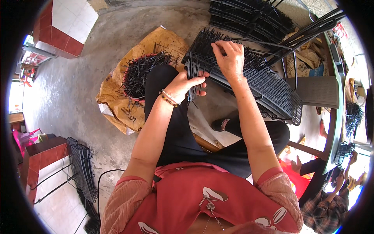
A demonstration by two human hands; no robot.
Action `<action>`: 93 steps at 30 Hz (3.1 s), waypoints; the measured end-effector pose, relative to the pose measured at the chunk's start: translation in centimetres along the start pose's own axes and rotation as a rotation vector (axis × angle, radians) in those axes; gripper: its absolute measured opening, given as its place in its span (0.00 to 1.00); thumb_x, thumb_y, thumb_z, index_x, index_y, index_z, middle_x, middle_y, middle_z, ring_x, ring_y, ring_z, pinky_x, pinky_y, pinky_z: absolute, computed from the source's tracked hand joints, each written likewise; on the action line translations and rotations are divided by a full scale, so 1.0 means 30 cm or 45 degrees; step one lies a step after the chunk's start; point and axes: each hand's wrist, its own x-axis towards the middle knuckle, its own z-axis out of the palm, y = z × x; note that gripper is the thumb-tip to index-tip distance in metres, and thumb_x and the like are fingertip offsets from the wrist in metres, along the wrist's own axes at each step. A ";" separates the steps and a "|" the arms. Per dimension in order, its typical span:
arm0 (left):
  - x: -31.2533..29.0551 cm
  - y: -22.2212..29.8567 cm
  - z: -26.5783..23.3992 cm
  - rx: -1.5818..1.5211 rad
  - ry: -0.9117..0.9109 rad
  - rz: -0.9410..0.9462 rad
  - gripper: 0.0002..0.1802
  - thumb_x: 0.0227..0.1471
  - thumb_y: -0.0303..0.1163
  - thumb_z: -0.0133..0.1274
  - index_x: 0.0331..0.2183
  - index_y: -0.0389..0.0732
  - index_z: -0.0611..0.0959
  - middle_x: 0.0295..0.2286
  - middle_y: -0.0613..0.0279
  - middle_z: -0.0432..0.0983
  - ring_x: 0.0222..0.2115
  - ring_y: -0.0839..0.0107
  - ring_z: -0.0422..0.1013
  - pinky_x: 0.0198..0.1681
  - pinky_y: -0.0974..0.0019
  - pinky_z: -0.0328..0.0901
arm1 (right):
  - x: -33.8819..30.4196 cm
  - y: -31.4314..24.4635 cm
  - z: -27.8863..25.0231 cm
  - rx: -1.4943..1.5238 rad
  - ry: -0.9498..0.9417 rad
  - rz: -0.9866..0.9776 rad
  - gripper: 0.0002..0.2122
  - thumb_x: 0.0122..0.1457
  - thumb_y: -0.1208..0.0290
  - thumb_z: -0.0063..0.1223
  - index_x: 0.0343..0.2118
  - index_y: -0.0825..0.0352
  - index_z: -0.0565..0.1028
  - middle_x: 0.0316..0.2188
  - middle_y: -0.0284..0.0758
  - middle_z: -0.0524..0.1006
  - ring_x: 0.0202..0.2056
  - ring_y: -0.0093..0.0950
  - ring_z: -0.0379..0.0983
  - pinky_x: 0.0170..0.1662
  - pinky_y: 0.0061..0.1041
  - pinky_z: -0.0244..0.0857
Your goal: Manually inserting bundles of black plastic bristles into the perforated holes of a brush head frame.
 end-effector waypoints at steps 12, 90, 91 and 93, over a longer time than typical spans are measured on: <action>0.007 -0.010 -0.009 -0.028 -0.013 -0.008 0.13 0.52 0.30 0.55 0.40 0.36 0.77 0.35 0.65 0.73 0.32 0.74 0.71 0.33 0.63 0.73 | 0.016 -0.031 -0.038 0.059 -0.166 0.060 0.06 0.50 0.71 0.60 0.27 0.67 0.79 0.23 0.34 0.76 0.23 0.30 0.72 0.30 0.27 0.63; 0.030 -0.030 -0.020 -0.121 -0.047 -0.078 0.13 0.53 0.28 0.51 0.42 0.35 0.75 0.39 0.59 0.74 0.32 0.70 0.71 0.33 0.59 0.74 | -0.014 -0.010 -0.063 0.375 -0.029 0.481 0.08 0.53 0.76 0.58 0.36 0.69 0.77 0.28 0.35 0.79 0.29 0.22 0.76 0.35 0.20 0.68; 0.028 -0.027 -0.018 -0.124 -0.038 -0.075 0.13 0.53 0.28 0.52 0.42 0.35 0.75 0.39 0.59 0.74 0.32 0.70 0.71 0.33 0.59 0.74 | -0.016 -0.011 -0.059 0.374 -0.029 0.482 0.08 0.53 0.76 0.58 0.36 0.69 0.77 0.28 0.35 0.79 0.29 0.22 0.76 0.35 0.20 0.68; 0.025 -0.022 -0.012 -0.128 -0.029 -0.071 0.13 0.53 0.28 0.52 0.41 0.35 0.75 0.38 0.59 0.74 0.32 0.70 0.71 0.33 0.60 0.74 | -0.025 -0.008 -0.049 0.173 -0.028 0.273 0.07 0.51 0.76 0.59 0.34 0.66 0.78 0.28 0.35 0.79 0.29 0.27 0.75 0.36 0.22 0.67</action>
